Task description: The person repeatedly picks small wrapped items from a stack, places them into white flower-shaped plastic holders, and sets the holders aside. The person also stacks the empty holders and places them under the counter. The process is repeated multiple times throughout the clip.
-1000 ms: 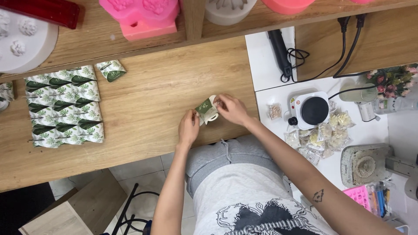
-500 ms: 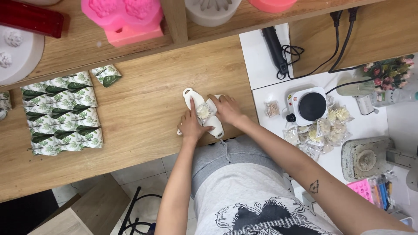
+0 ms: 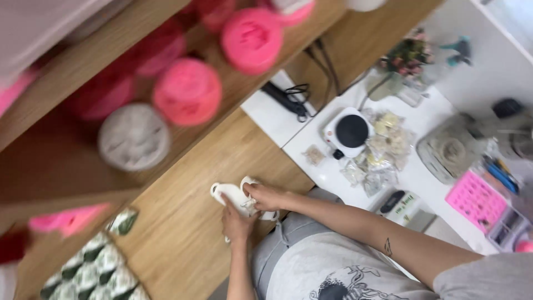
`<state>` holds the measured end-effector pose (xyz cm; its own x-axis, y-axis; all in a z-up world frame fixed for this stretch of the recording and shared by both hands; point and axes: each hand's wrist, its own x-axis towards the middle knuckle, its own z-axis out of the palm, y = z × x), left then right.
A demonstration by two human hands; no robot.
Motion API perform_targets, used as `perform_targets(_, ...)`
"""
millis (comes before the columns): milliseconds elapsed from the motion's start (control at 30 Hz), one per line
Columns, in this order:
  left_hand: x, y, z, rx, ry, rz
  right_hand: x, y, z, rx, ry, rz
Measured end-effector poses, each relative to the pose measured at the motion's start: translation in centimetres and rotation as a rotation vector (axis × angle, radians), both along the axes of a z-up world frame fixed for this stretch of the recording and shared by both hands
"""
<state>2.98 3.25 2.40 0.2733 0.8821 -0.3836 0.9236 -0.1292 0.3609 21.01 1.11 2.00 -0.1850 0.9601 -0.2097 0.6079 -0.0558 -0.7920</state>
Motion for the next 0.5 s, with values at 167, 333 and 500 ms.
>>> perform_targets(167, -0.7, -0.6, 0.4, -0.005, 0.125, -0.005, 9.4, -5.1, 6.9, -0.116, 0.373, -0.422)
perform_targets(333, -0.1, -0.8, -0.3, 0.044, 0.19, -0.035, 19.3, -16.4, 4.5, 0.193, 0.393, -1.178)
perform_targets(500, -1.0, 0.4, -2.6, 0.409, 0.002, -0.083, 26.0, -23.6, 0.2, 0.386, 0.347, -1.777)
